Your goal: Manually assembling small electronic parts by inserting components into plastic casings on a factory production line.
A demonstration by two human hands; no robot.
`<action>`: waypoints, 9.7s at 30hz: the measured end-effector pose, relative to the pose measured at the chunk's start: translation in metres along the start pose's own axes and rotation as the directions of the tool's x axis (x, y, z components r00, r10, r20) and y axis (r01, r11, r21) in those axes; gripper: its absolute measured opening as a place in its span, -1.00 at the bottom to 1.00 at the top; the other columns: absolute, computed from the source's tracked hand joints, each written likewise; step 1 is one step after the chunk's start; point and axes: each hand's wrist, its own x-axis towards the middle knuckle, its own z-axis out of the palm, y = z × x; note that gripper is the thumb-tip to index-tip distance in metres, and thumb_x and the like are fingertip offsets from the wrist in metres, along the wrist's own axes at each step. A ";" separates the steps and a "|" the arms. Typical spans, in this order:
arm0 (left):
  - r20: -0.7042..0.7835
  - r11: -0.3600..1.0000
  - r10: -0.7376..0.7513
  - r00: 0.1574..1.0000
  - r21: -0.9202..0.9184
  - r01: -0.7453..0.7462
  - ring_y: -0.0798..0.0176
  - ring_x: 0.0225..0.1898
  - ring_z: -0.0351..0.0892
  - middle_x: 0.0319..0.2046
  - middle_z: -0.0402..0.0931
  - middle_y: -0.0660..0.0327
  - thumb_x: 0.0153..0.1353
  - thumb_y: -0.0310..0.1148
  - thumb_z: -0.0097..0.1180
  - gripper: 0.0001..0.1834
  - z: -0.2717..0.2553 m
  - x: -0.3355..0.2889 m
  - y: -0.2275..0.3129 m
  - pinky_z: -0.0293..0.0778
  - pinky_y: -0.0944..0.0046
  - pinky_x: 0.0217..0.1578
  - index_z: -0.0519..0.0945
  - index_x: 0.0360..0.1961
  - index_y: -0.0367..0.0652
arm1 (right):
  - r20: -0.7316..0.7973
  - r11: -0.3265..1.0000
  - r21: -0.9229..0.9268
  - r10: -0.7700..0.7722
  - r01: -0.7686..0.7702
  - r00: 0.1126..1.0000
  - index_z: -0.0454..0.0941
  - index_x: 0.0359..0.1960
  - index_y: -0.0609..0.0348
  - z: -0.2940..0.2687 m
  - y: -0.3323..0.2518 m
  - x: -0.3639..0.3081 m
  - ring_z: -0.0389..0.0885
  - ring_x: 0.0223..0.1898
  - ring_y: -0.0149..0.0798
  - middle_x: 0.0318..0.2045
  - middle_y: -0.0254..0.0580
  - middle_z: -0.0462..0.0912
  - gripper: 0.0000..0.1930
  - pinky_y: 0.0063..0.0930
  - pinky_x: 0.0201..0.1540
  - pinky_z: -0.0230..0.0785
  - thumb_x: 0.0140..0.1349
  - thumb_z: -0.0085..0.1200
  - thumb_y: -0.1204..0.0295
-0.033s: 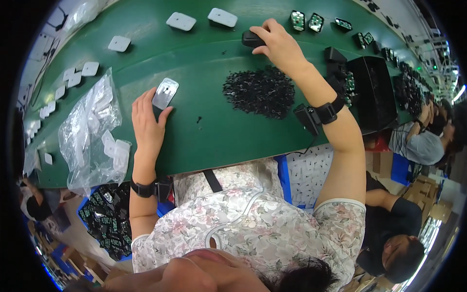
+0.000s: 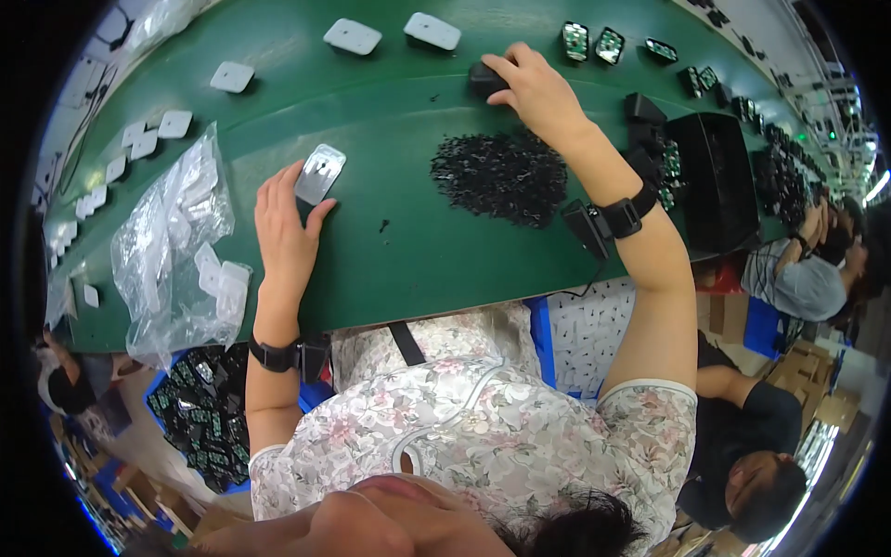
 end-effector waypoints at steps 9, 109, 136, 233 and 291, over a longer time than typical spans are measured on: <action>0.067 0.979 0.022 0.997 -0.206 -0.008 0.08 0.02 0.43 -0.08 0.49 0.13 -0.01 -0.61 0.13 -0.45 -0.001 0.002 -0.005 0.29 0.11 -0.01 0.43 0.08 -0.12 | 0.019 0.940 0.333 -0.082 0.071 0.996 0.43 0.09 0.19 -0.010 -0.072 0.010 0.47 0.01 0.01 -0.02 -0.02 0.50 -0.50 -0.34 0.10 0.32 0.03 0.14 0.66; 0.397 0.373 -0.233 0.888 -0.807 0.458 0.44 -0.63 0.53 -0.42 0.54 0.20 0.26 -0.52 0.02 -0.85 0.020 0.028 0.038 0.40 0.48 -0.65 0.60 -0.20 -0.25 | 0.254 0.984 0.135 0.081 -0.118 0.964 0.51 -0.48 0.26 0.031 -0.070 0.004 0.57 -0.43 -0.13 -0.47 -0.12 0.60 -0.91 -0.33 -0.32 0.42 0.06 0.11 0.48; 0.396 0.236 -0.268 0.878 -0.857 0.459 0.32 -0.32 0.63 -0.29 0.57 0.12 0.23 -0.63 0.00 -0.75 0.009 0.018 0.044 0.56 0.39 -0.29 0.47 -0.05 -0.32 | -0.054 0.695 0.707 0.240 -0.132 0.969 0.52 -0.39 0.23 0.020 -0.154 -0.016 0.32 -0.52 -0.59 -0.44 -0.38 0.45 -0.91 -0.71 -0.50 0.17 0.09 0.18 0.62; 0.030 0.984 0.166 0.986 0.061 -0.167 0.20 0.04 0.48 0.09 0.46 0.13 -0.12 -0.42 0.27 -0.33 -0.014 -0.008 -0.014 0.35 0.19 0.03 0.44 0.13 -0.15 | 0.177 0.846 0.517 -0.250 0.126 0.952 0.54 -0.05 0.19 0.034 -0.159 0.047 0.58 -0.12 -0.20 -0.16 -0.15 0.62 -0.58 -0.40 -0.10 0.47 -0.05 0.23 0.57; -0.066 0.906 -0.384 0.921 0.166 0.389 0.22 -0.37 0.33 -0.46 0.42 0.19 0.10 -0.48 0.22 -0.84 -0.144 -0.066 -0.069 0.31 0.23 -0.27 0.53 -0.31 -0.30 | 0.028 0.876 0.302 0.386 -0.376 0.922 0.59 -0.21 0.29 -0.069 0.041 0.047 0.58 -0.31 -0.33 -0.36 -0.16 0.66 -0.73 -0.45 -0.19 0.44 0.13 0.19 0.36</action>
